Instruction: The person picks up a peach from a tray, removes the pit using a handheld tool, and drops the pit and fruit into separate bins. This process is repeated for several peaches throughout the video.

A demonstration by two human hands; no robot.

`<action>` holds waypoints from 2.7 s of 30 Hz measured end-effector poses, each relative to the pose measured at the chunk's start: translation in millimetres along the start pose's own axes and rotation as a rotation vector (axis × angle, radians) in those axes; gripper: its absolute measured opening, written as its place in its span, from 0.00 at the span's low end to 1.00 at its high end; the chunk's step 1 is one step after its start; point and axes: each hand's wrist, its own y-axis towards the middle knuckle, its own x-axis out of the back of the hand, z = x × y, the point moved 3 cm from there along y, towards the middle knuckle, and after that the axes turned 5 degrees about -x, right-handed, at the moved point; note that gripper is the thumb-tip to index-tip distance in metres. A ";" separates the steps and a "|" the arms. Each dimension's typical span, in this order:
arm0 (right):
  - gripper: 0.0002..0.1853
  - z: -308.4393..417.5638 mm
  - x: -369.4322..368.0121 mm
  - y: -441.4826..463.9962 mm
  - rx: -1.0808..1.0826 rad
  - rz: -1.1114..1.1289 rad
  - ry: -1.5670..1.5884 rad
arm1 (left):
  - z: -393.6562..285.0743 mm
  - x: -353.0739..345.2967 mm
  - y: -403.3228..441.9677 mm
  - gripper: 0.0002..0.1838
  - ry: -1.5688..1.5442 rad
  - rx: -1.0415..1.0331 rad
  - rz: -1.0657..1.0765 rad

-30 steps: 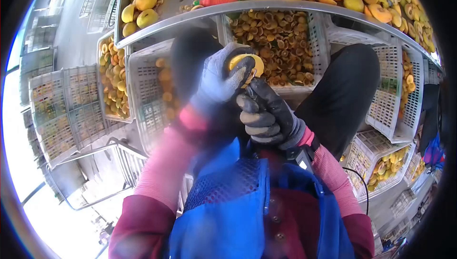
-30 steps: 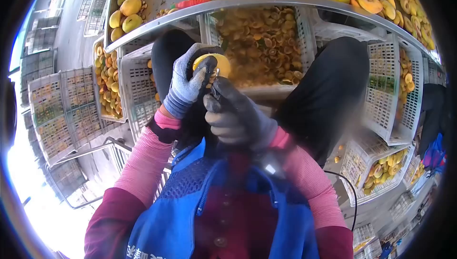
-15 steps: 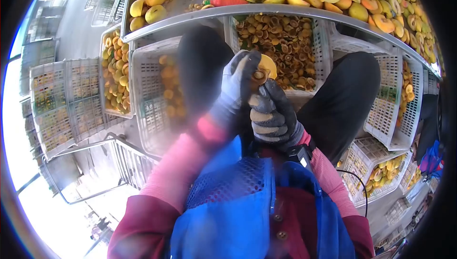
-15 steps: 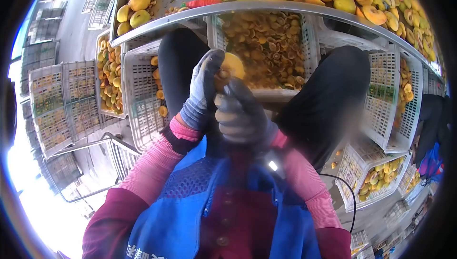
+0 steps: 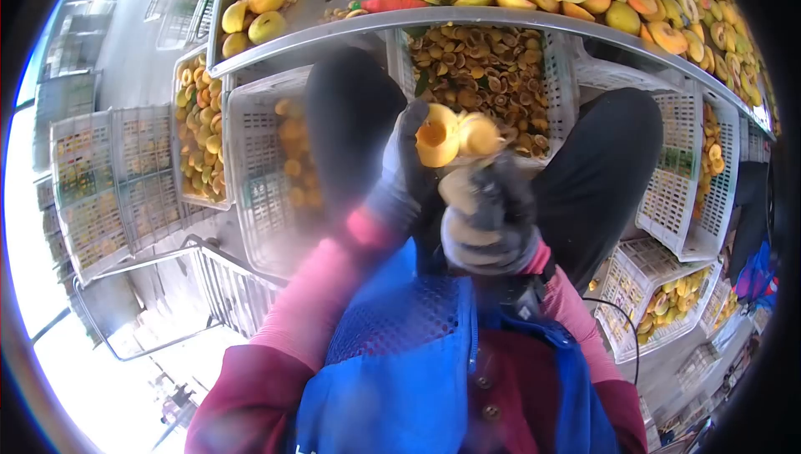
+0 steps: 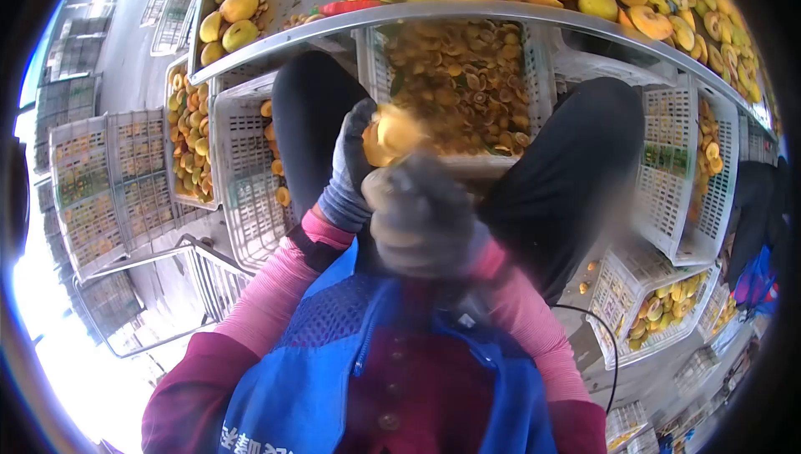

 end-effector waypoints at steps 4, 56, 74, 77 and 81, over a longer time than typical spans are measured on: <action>0.26 33.0 39.6 -23.1 0.193 -0.366 0.074 | -9.4 17.6 11.7 0.15 -0.358 0.196 -0.079; 0.23 35.3 10.6 9.7 0.508 -0.764 -0.905 | -85.8 -38.7 14.7 0.29 1.025 -0.877 0.209; 0.21 39.1 15.3 -4.3 0.380 -0.861 -1.105 | -55.4 -18.3 27.0 0.15 0.728 -0.366 0.336; 0.17 34.3 -2.6 -6.9 0.214 -0.947 -0.790 | -44.5 -20.0 23.4 0.14 0.488 -0.343 0.252; 0.10 27.6 25.6 -3.9 0.468 -0.835 -0.881 | -43.5 -20.1 15.0 0.17 0.781 -0.447 0.124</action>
